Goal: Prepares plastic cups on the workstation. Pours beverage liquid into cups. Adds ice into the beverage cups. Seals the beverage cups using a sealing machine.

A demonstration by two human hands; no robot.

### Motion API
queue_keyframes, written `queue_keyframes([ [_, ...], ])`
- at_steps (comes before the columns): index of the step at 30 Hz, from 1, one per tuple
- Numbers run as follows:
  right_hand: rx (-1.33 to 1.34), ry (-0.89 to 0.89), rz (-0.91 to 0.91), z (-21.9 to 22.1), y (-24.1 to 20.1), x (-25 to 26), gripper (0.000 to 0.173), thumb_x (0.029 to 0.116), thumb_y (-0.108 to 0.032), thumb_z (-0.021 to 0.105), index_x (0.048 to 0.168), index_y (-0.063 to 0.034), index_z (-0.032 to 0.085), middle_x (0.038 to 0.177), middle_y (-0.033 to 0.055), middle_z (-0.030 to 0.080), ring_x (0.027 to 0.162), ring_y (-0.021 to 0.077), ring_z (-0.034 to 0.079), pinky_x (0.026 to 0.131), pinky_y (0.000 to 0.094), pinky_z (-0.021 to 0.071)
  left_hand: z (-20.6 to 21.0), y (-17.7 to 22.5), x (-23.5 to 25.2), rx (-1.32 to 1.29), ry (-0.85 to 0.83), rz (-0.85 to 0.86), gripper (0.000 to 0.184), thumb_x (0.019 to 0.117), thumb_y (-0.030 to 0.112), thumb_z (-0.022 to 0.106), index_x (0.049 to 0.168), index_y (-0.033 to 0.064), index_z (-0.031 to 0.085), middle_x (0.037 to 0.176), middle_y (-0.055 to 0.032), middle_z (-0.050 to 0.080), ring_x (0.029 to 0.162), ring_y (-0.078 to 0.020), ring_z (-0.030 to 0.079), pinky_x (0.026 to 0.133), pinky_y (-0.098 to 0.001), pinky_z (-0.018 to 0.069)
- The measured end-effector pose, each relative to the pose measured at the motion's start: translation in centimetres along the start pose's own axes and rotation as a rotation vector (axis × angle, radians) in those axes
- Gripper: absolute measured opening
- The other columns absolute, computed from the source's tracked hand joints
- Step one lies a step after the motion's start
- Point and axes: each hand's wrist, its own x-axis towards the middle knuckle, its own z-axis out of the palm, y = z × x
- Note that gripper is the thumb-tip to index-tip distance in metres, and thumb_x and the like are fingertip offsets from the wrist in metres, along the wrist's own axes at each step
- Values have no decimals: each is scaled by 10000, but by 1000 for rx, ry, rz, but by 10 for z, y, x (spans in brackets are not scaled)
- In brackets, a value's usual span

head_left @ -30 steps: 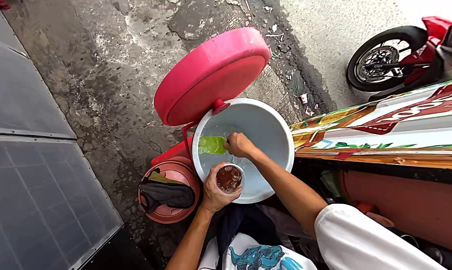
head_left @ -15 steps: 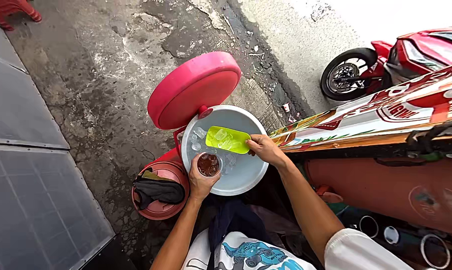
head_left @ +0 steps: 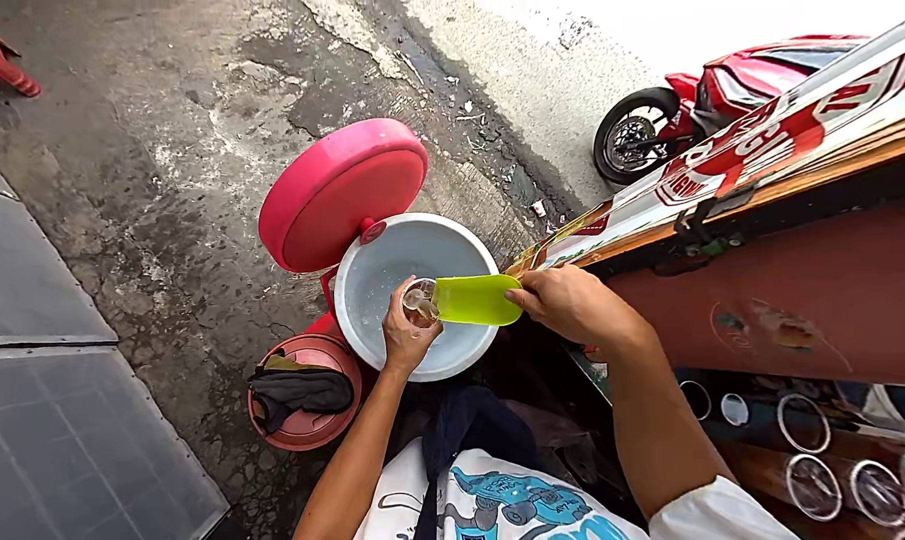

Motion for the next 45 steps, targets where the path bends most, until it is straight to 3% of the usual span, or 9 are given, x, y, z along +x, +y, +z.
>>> queue_keyframes([
  [14,512,287,89,68,47,-51,340,1056,-399,536,924,-122,682,714,-35,653,632,45,628,624,261,537,-10,-2,14,-96,-19,27,957,608,336,976,1370,-19,520,1279,-121,661,1175,-146,649,1035,-330,543],
  [19,489,443,104,70,34,-50,303,1052,-375,559,941,-115,667,714,-5,657,648,104,648,641,338,554,-7,2,17,-188,-117,87,932,626,196,943,1422,20,492,1393,-112,620,1289,-208,599,1104,-398,513],
  [25,599,486,215,79,17,-39,363,1053,-372,566,901,-57,663,709,72,639,671,211,652,661,452,549,-16,19,17,-104,-87,126,980,598,332,957,1356,-80,492,1280,-174,647,1190,-195,640,1040,-347,540],
  [28,698,345,198,88,17,-34,501,1051,-469,536,1094,0,704,941,176,713,915,308,700,866,539,550,-21,37,10,-84,-145,179,1025,631,310,927,1394,-147,417,1377,-243,572,1285,-214,576,1102,-338,481],
  [31,651,222,26,97,36,-51,595,1051,-461,547,1432,-5,555,1317,223,644,1259,346,606,1099,536,450,-24,67,-5,-21,-156,179,1081,614,324,917,1413,-163,378,1396,-260,541,1294,-177,555,1101,-289,459],
  [35,542,146,-61,99,81,-144,495,1031,-403,613,1387,-60,605,1216,177,695,1145,339,663,998,591,503,-24,93,-27,-24,-207,243,1092,641,294,911,1443,-172,336,1408,-264,532,1316,-204,546,1115,-322,454],
  [38,596,310,224,106,145,-235,466,994,-464,635,1221,-62,701,1109,147,731,1061,324,694,951,614,518,-7,113,-51,-92,-276,312,1112,644,346,955,1442,-145,357,1400,-229,564,1301,-237,578,1104,-379,484],
  [41,494,695,647,112,224,-300,510,890,-490,750,1186,-78,707,1100,163,710,1059,363,674,885,619,531,40,194,-96,-89,-432,265,1122,595,317,950,1408,-156,338,1370,-135,563,1259,-74,560,1087,-253,473],
  [45,303,803,915,115,317,-317,855,670,-532,910,1270,-8,597,1141,282,621,1073,482,605,819,654,493,132,245,-147,-211,-527,313,1055,556,397,952,1337,-121,469,1281,-96,644,1187,-86,623,1029,-243,527],
])
